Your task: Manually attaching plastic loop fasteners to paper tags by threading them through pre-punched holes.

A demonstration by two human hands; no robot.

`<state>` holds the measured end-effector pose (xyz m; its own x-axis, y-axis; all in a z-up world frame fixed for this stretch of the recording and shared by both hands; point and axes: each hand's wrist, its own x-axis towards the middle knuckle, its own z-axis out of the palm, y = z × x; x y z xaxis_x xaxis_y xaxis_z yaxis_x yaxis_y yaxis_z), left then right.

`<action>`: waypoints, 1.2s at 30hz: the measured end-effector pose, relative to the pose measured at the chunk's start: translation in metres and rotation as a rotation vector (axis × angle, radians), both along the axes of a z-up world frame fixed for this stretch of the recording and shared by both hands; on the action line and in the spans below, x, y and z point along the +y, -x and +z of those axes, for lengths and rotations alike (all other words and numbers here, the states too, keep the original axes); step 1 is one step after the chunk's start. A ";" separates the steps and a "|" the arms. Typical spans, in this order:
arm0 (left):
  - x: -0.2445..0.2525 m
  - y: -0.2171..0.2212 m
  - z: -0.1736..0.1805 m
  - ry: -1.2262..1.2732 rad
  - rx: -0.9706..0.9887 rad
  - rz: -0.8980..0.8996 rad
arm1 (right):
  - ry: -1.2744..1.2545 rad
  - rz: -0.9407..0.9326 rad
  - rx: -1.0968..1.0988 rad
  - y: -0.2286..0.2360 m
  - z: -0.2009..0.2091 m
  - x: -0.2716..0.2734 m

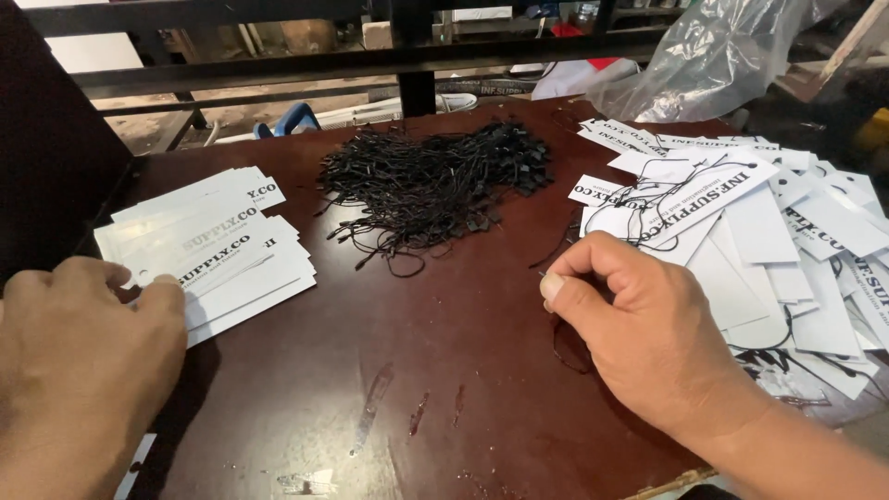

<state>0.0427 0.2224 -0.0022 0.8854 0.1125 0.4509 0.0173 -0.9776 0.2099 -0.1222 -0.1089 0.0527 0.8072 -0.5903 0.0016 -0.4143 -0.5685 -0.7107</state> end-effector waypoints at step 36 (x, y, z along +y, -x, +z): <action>-0.006 0.021 0.010 0.835 -0.064 -0.153 | 0.018 -0.006 0.015 0.003 0.004 0.003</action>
<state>0.0214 0.2165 0.0083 0.8938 0.3115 0.3227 -0.1385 -0.4925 0.8592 -0.1254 -0.1060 0.0568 0.8036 -0.5951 0.0008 -0.4280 -0.5789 -0.6940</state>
